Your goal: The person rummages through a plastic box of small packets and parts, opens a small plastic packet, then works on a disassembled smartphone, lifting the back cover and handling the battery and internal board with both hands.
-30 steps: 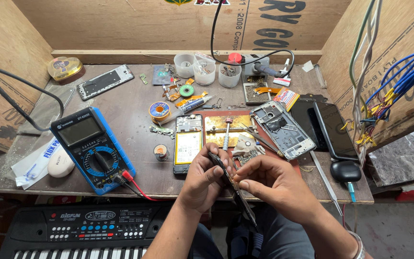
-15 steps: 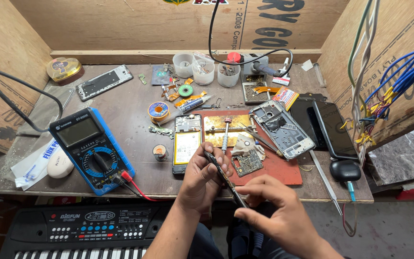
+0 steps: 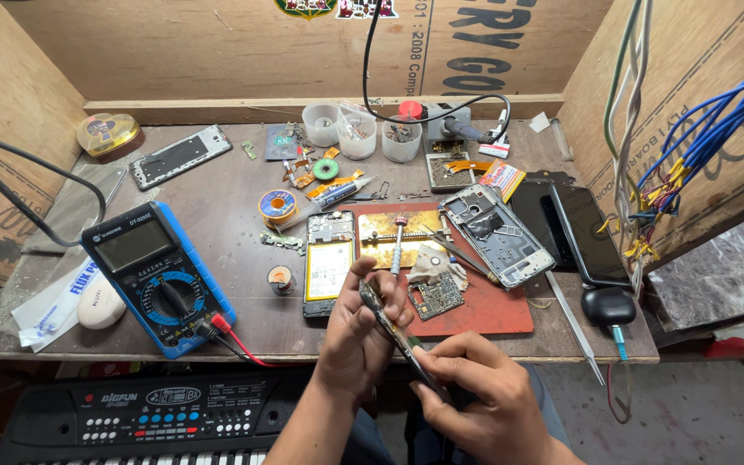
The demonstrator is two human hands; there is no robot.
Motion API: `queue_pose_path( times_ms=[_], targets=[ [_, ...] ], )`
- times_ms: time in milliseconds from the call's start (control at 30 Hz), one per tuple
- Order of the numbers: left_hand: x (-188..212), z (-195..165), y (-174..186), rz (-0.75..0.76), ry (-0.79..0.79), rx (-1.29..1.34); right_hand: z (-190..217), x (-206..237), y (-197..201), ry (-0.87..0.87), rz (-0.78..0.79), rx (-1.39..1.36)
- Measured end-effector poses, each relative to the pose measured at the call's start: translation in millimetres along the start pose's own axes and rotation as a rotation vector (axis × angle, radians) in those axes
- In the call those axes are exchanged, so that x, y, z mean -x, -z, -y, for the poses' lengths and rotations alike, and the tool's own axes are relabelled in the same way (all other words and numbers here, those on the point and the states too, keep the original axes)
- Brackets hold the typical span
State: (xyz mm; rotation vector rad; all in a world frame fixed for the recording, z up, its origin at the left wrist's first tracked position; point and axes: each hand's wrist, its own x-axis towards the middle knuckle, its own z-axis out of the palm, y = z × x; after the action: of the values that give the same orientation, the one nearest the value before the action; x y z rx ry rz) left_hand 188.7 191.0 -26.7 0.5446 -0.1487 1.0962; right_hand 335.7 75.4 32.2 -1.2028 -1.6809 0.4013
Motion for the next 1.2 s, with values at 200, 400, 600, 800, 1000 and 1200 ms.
queue_pose_path(
  times_ms=[200,400,600,800,1000,1200],
  targets=[
    [2,8,-27,-0.169,-0.079,-0.097,7,-10,2,0.072,-0.079,0.077],
    [18,32,-62,-0.363,-0.100,-0.200,13,-20,3,0.104,-0.086,0.098],
    [30,32,-73,-0.393,-0.064,-0.171,18,-23,1,-0.023,-0.009,0.048],
    [34,30,-66,-0.354,-0.037,-0.157,21,-20,-5,-0.131,0.107,0.002],
    [36,30,-61,-0.337,0.026,-0.069,17,-24,8,-0.071,0.078,0.051],
    [37,18,-59,-0.261,-0.029,-0.032,-1,-41,40,-0.176,-0.041,0.187]
  ],
)
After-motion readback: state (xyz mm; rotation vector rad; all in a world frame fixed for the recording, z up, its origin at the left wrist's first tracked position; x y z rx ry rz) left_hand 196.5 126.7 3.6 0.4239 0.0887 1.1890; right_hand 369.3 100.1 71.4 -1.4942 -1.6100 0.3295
